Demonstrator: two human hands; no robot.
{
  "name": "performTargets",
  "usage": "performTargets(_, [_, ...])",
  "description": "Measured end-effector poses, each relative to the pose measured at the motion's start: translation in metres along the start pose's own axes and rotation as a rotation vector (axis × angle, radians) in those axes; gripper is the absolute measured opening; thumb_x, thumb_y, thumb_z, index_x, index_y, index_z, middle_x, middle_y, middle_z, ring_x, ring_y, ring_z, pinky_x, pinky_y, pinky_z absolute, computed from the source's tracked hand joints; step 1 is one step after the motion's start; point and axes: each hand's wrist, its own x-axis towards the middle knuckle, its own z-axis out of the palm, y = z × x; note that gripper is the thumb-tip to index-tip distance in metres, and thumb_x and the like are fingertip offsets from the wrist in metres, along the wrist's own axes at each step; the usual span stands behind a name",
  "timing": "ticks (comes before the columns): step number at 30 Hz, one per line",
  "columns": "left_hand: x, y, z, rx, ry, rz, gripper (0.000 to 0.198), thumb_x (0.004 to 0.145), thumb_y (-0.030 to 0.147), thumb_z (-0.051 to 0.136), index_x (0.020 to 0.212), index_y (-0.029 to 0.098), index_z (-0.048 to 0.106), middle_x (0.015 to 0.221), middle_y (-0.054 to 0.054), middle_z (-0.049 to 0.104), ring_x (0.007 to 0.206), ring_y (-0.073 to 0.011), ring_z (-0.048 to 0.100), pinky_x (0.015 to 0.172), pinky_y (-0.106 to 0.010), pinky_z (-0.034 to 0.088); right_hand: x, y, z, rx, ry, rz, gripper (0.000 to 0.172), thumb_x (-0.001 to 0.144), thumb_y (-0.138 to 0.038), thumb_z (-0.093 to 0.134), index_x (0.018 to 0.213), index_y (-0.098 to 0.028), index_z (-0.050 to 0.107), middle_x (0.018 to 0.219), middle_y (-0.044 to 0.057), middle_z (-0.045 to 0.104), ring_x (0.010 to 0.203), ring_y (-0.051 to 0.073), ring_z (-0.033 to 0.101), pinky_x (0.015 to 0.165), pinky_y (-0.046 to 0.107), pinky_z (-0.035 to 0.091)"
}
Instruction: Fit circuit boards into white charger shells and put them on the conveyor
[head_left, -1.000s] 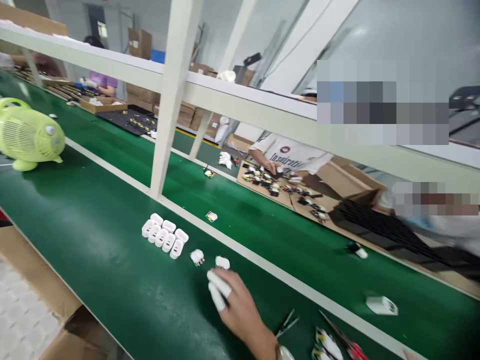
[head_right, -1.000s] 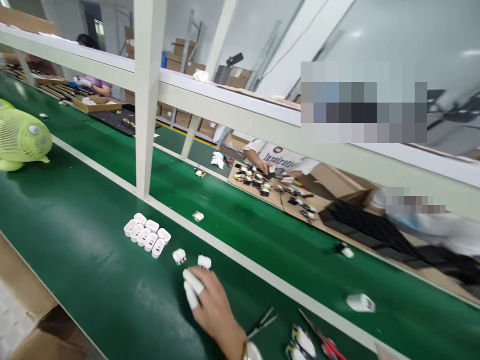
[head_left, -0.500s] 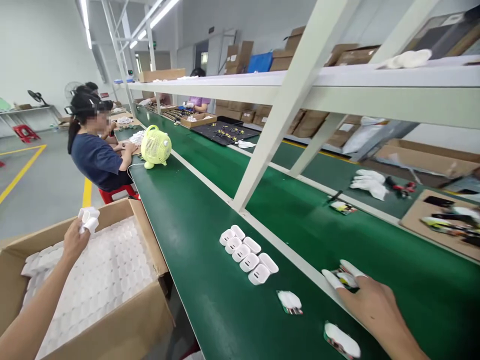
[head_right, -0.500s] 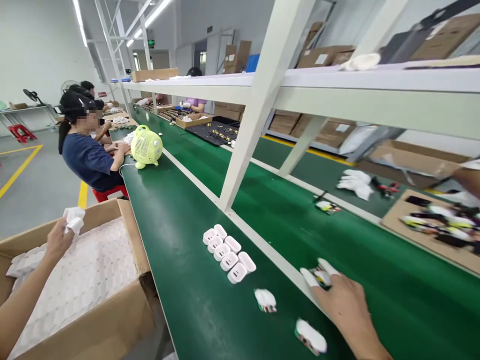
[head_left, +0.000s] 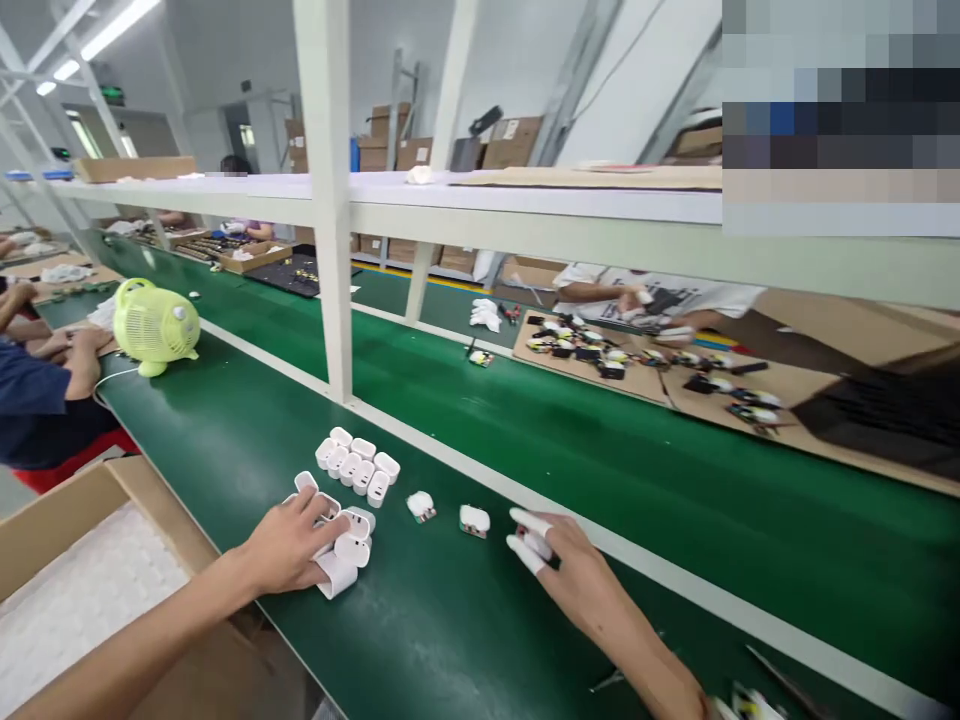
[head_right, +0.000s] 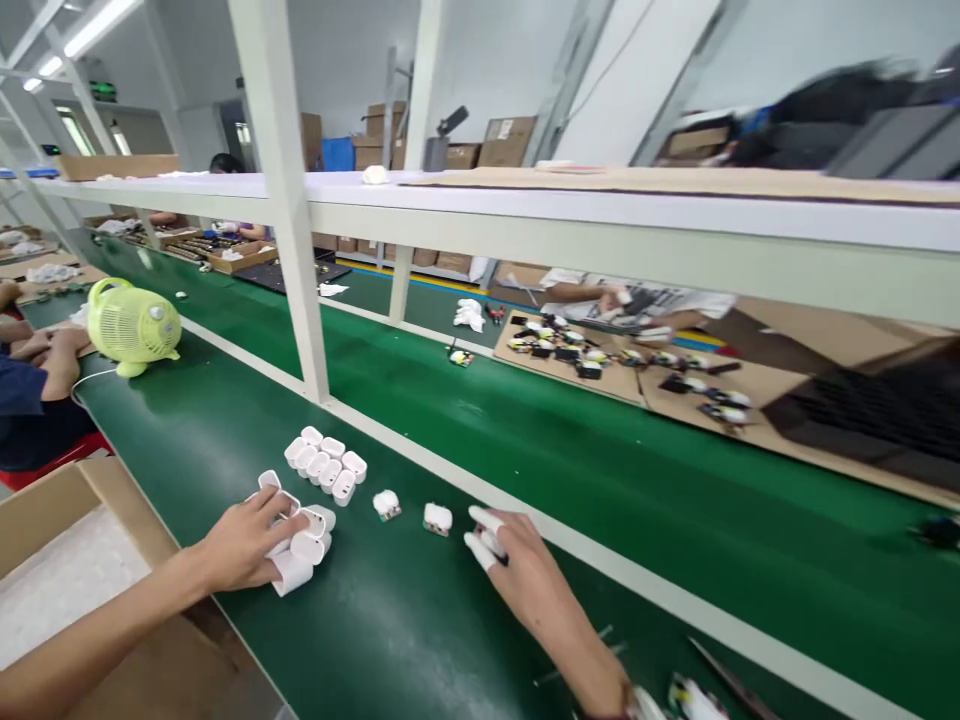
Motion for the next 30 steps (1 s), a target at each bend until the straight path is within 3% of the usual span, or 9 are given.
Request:
performTargets(3, [0.021,0.003,0.002,0.014,-0.078,-0.032,0.058,0.079,0.025,0.078,0.134,0.028,0.062,0.125,-0.011,0.066,0.11,-0.0335,0.059,0.074,-0.037,0.059,-0.044,-0.002,-0.015,0.051,-0.037,-0.028,0.034,0.106,-0.04,0.05,0.126,-0.02,0.068,0.117,0.014,0.074,0.105,0.026,0.071,0.085,0.038,0.062])
performTargets(5, [0.03,-0.002,-0.002,-0.005,-0.11,-0.075,0.057,0.081,0.02,0.077,0.135,0.029,0.063,0.126,-0.01,0.067,0.113,-0.0338,0.061,0.076,-0.037,0.059,-0.057,0.0,-0.016,0.052,-0.042,-0.034,0.032,0.108,-0.036,0.048,0.128,-0.02,0.067,0.118,0.014,0.073,0.107,0.026,0.071,0.086,0.038,0.063])
performTargets(8, [0.04,-0.008,-0.012,-0.066,-0.128,-0.143,0.058,0.085,0.021,0.075,0.141,0.032,0.062,0.131,-0.009,0.069,0.116,-0.0339,0.065,0.084,-0.042,0.061,-0.059,0.006,-0.011,0.04,-0.045,-0.069,0.032,0.109,-0.032,0.045,0.128,-0.019,0.066,0.119,0.014,0.074,0.109,0.027,0.07,0.088,0.039,0.063])
performTargets(12, [0.037,-0.01,-0.03,-0.162,-0.015,-0.259,0.051,0.094,0.04,0.074,0.142,0.029,0.063,0.135,-0.011,0.07,0.119,-0.034,0.068,0.094,-0.046,0.059,-0.059,0.014,-0.005,0.015,-0.078,-0.074,0.036,0.108,-0.037,0.047,0.133,-0.018,0.064,0.128,0.016,0.071,0.113,0.028,0.07,0.093,0.042,0.063])
performTargets(15, [0.024,-0.01,-0.037,-0.181,0.082,-0.167,0.036,0.098,0.05,0.069,0.125,0.027,0.071,0.13,-0.011,0.07,0.12,-0.033,0.066,0.098,-0.046,0.057,-0.067,0.019,-0.011,-0.044,-0.119,-0.049,0.043,0.105,-0.042,0.054,0.139,-0.017,0.061,0.138,0.019,0.065,0.122,0.032,0.067,0.098,0.046,0.061])
performTargets(18, [0.012,-0.005,-0.032,-0.115,0.123,0.003,0.027,0.095,0.049,0.073,0.114,0.029,0.075,0.131,-0.011,0.068,0.127,-0.0363,0.061,0.1,-0.049,0.055,-0.079,0.018,-0.025,-0.117,-0.15,-0.015,0.05,0.101,-0.038,0.058,0.146,-0.017,0.056,0.144,0.02,0.062,0.127,0.035,0.063,0.101,0.051,0.059])
performTargets(22, [0.011,0.012,-0.02,-0.054,0.226,0.088,0.012,0.102,0.027,0.063,0.105,0.028,0.075,0.126,-0.012,0.066,0.124,-0.0359,0.06,0.096,-0.05,0.055,-0.098,0.011,-0.053,-0.172,-0.198,0.05,0.059,0.096,-0.031,0.065,0.152,-0.019,0.05,0.147,0.018,0.06,0.133,0.035,0.059,0.105,0.054,0.055])
performTargets(25, [0.021,0.033,-0.021,-0.185,0.21,0.147,0.012,0.104,0.023,0.059,0.103,0.027,0.071,0.127,-0.012,0.065,0.123,-0.0318,0.063,0.096,-0.045,0.056,-0.114,0.006,-0.074,-0.226,-0.212,0.061,0.055,0.095,-0.024,0.066,0.148,-0.019,0.053,0.145,0.017,0.062,0.135,0.036,0.057,0.108,0.055,0.053])
performTargets(30, [0.071,0.09,-0.013,-0.447,0.154,0.273,0.008,0.103,0.02,0.056,0.097,0.023,0.058,0.137,-0.011,0.064,0.107,-0.021,0.072,0.085,-0.03,0.059,-0.117,-0.007,-0.09,-0.269,-0.179,0.16,0.05,0.102,-0.03,0.062,0.148,-0.016,0.052,0.147,0.019,0.059,0.134,0.037,0.056,0.109,0.057,0.051])
